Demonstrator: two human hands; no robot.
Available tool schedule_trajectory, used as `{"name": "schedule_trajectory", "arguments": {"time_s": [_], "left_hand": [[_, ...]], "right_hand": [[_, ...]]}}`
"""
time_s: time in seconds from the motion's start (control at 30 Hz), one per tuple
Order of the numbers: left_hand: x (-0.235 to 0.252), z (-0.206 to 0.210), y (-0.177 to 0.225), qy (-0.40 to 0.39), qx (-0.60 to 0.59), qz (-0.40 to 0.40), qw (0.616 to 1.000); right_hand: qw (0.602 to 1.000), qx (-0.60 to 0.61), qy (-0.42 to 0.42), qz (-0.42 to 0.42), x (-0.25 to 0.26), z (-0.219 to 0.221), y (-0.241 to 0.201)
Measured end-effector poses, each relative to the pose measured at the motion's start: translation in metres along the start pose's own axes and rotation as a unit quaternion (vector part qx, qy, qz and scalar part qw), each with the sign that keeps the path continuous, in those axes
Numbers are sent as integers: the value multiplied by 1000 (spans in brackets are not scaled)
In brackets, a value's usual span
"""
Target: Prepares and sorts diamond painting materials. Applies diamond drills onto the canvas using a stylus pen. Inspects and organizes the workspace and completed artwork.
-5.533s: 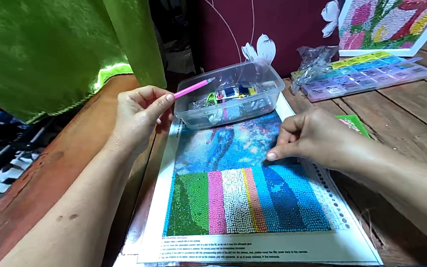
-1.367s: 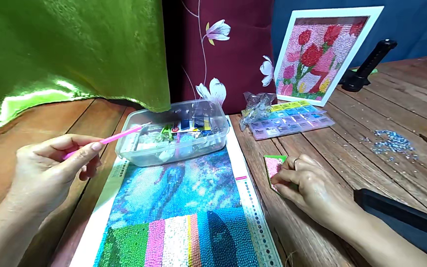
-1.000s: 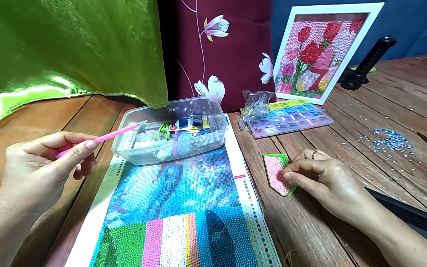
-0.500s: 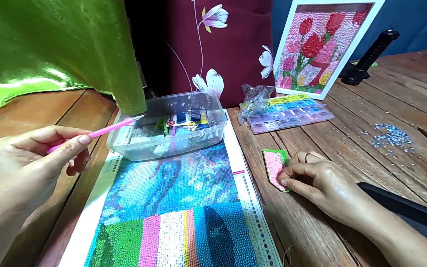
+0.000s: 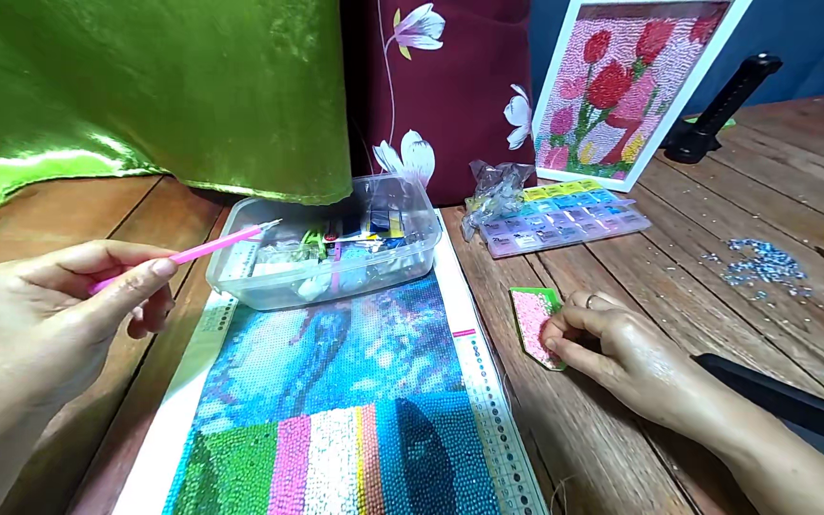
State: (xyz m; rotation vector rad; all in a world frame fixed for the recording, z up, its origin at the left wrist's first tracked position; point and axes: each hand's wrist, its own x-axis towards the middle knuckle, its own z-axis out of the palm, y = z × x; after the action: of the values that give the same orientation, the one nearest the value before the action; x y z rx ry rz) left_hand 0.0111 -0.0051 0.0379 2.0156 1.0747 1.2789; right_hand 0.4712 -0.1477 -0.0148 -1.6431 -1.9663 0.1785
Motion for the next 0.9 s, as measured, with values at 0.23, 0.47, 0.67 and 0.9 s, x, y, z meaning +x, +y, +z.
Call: {"name": "schedule_trajectory", "arguments": {"time_s": [0.23, 0.47, 0.67, 0.9], "left_hand": [[-1, 2, 6, 3, 8, -8, 1000], [0, 2, 8, -12, 0, 20, 1000], [0, 11, 29, -14, -11, 33, 999], [-8, 23, 62, -54, -24, 88, 994]], "right_hand": [[996, 57, 69, 16, -2, -1, -7], [985, 21, 156, -71, -2, 7, -18], [975, -31, 194, -103, -12, -9, -24], [975, -5, 215, -63, -22, -54, -45]]}}
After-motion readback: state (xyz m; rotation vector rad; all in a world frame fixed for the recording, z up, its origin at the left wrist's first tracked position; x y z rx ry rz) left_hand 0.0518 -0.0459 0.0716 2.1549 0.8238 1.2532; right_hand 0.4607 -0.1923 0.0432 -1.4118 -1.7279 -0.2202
